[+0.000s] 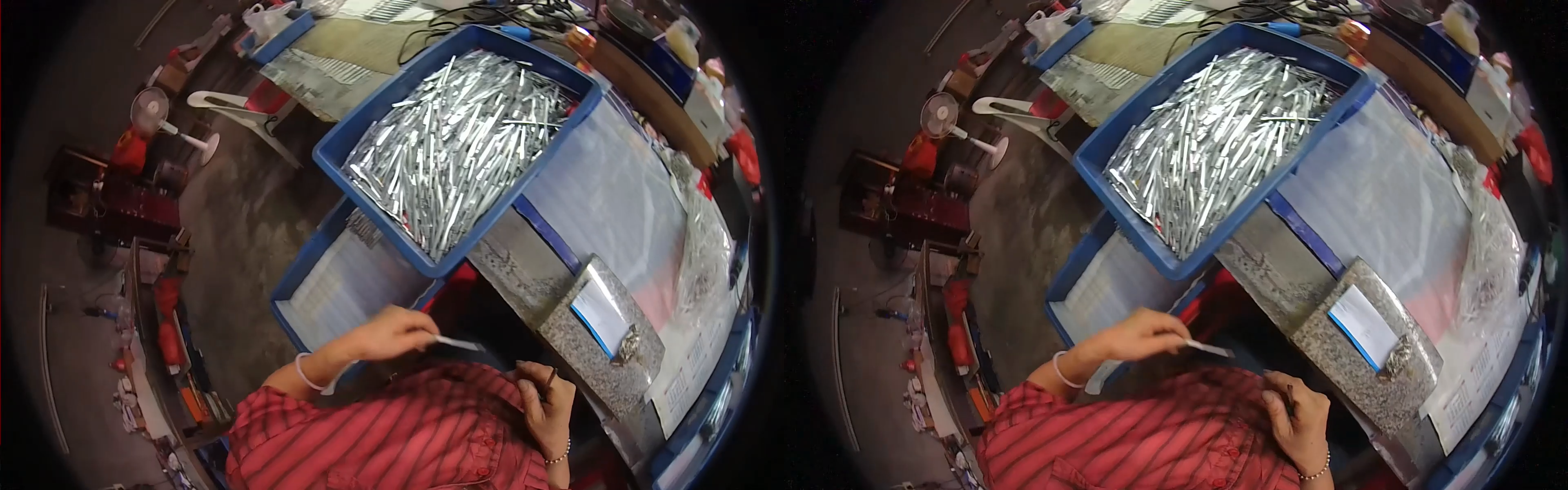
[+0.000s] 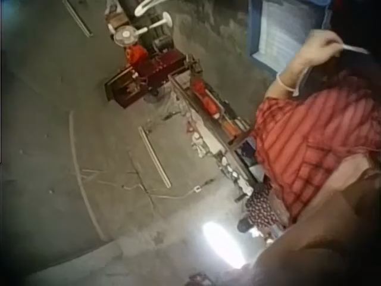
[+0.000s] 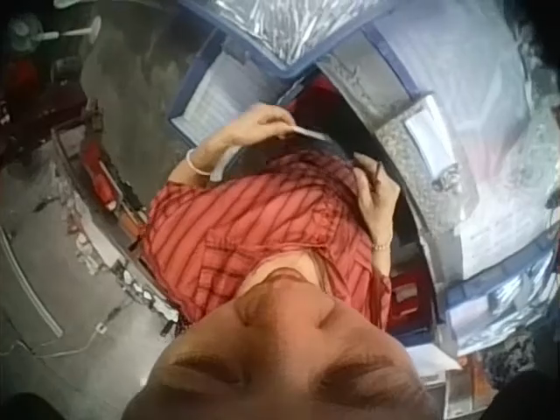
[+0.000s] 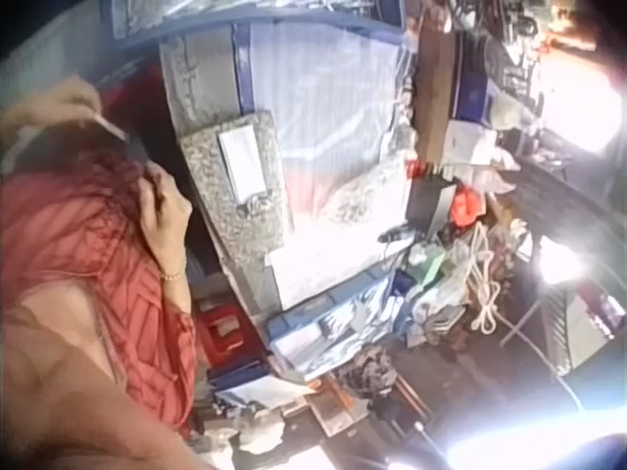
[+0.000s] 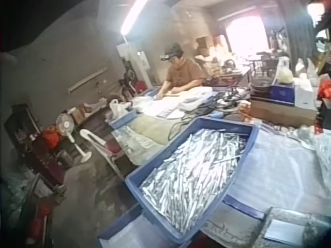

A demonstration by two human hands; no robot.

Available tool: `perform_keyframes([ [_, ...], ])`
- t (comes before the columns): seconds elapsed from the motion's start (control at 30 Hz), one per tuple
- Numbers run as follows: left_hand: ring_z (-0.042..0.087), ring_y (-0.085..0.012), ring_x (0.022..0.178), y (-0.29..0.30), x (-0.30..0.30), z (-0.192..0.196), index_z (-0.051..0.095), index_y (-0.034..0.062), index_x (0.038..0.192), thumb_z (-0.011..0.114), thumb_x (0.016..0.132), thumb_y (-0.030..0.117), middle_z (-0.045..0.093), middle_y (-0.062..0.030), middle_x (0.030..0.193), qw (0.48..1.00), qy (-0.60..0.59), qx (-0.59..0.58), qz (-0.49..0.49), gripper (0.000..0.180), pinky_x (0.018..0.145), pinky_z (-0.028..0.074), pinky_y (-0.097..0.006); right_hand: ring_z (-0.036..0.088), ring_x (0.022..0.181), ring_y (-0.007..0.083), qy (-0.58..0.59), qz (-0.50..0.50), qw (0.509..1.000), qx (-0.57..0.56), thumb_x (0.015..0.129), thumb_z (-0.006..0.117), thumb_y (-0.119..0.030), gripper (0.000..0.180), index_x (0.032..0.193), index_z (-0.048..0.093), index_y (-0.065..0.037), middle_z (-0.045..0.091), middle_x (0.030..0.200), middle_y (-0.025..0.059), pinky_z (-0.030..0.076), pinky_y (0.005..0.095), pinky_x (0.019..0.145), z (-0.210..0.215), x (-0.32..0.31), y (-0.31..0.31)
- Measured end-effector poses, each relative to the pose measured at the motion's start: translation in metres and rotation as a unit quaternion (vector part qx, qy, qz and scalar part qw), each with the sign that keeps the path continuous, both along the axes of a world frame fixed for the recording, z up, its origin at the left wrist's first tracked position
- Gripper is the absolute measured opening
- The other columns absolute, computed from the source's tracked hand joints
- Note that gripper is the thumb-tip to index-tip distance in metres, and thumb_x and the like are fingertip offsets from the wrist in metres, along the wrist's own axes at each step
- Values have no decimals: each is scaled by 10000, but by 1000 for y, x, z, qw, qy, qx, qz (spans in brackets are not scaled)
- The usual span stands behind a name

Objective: Manually assembling small metal components onto a strip at a factory workbench.

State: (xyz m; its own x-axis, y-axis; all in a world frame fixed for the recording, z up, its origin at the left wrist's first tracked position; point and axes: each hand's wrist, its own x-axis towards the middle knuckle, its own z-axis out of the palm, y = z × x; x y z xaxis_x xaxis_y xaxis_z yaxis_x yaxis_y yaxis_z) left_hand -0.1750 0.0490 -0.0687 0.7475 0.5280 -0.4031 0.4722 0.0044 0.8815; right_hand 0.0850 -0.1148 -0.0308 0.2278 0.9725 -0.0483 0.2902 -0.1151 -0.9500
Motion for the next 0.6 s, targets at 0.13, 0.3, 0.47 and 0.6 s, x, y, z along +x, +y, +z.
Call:
perform_keyframes([
  [0.13, 656, -118, 784, 48, -81, -45, 672, 3, 1014, 613, 922, 149, 688, -73, 823, 960, 114, 129, 220, 181, 714, 511, -272, 690, 665, 228, -5, 1, 1000, 18, 861, 655, -52, 112, 950, 665, 16, 696, 832, 142, 516, 269, 609, -8, -4, 6],
  [0.3, 650, -353, 760, 120, -97, -90, 672, 32, 907, 601, 866, 116, 656, -183, 813, 768, 147, 537, 317, 118, 680, 501, -429, 662, 625, 256, -73, 58, 996, -16, 846, 654, -32, 110, 947, 669, 6, 672, 787, 142, 500, 295, 586, 10, -15, 21],
  [0.47, 592, -336, 807, 158, -92, -116, 640, 88, 862, 600, 843, 102, 591, -129, 820, 697, 203, 624, 291, 46, 682, 453, -448, 662, 627, 268, -99, 60, 992, -56, 829, 655, -25, 116, 941, 673, 4, 675, 786, 149, 502, 299, 587, 17, -27, 21],
  [0.6, 573, -299, 905, 163, -88, -126, 629, 91, 990, 626, 825, 104, 586, -97, 939, 665, 323, 616, 270, 166, 719, 439, -426, 669, 641, 272, -110, 79, 989, -54, 834, 664, -40, 127, 953, 670, 4, 675, 795, 158, 506, 302, 591, 13, -29, 20],
])
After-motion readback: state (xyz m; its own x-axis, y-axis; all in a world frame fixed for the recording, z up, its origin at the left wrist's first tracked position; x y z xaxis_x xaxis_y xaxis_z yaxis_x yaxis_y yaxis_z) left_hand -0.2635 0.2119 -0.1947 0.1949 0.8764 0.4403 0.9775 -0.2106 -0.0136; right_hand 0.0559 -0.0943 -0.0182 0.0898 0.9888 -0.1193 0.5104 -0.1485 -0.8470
